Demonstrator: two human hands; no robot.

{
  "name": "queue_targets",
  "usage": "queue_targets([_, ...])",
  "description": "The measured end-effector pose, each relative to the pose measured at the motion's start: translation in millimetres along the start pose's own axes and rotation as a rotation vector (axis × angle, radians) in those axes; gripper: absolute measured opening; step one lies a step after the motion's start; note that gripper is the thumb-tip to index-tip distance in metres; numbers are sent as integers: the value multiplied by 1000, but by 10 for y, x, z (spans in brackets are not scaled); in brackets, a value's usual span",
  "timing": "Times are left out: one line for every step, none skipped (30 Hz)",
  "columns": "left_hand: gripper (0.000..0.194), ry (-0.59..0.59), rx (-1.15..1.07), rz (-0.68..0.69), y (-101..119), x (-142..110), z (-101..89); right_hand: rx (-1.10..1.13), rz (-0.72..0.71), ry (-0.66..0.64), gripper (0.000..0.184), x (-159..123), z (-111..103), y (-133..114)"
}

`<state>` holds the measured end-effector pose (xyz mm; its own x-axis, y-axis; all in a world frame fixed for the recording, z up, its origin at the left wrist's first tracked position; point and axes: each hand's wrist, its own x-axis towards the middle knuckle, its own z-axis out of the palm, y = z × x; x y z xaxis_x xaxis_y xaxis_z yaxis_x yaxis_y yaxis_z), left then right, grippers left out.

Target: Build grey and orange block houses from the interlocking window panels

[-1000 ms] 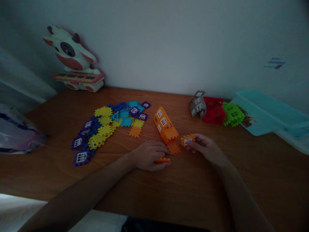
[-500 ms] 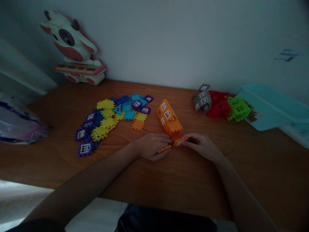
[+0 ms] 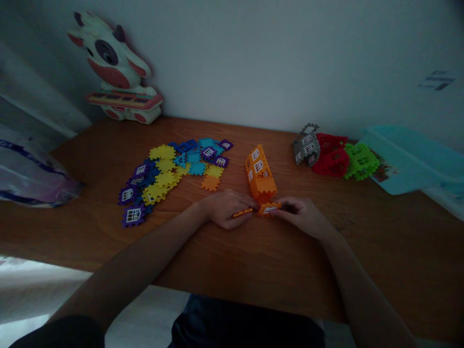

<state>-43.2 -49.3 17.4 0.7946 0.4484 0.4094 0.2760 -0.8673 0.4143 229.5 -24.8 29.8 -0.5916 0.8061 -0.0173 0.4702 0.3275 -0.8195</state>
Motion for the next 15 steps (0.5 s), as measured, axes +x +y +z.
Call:
queue_targets([26,1,-7,-4,-6,-3,-4,-2,-8,2,27,-4,-1,-7])
queue_targets([25,4,-11,-9,-11,-7,-6,-1,-14,-2,26,-7,1,-15])
queue_targets([25,8,-14,-13,-15,-11,-6,-1,-17,-13,26,-10,5,-25])
queue_targets([25,13,-17,-15,-19,-15,-6,-5,-17,-28,25,-13,12,-34])
queue_targets([25,18,-19,-17,-22,-18,-6,-14,-17,-42,24,-15,21,-42])
queue_targets([26,24,-22,-20,-25,-22,-5,-26,-16,-51,24,-16,30,-46])
queue_targets([26,26,-24,-21,-28,-25,-5,-38,-17,-51,23,-15,39,-46])
queue_targets([26,25,-26,-22,-31,-28,-5,-45,-18,-44,22,-13,48,-41])
queue_targets([26,23,-27,-24,-34,-30,-6,-42,-18,-32,22,-9,56,-32])
queue_targets([26,21,-28,-26,-38,-33,-6,-25,-17,-17,23,-4,63,-20])
queue_targets([26,21,-31,-25,-43,-36,-5,2,-15,-1,23,3,70,-6])
queue_targets([26,20,-34,-23,-49,-38,-4,32,-15,15,24,10,77,7])
queue_targets([26,18,-36,-23,-56,-41,-2,56,-17,27,24,17,82,17])
queue_targets([26,16,-35,-23,-62,-43,2,67,-21,35,24,22,87,22])
queue_targets([25,14,-28,-24,-69,-46,7,58,-25,38,23,26,91,21])
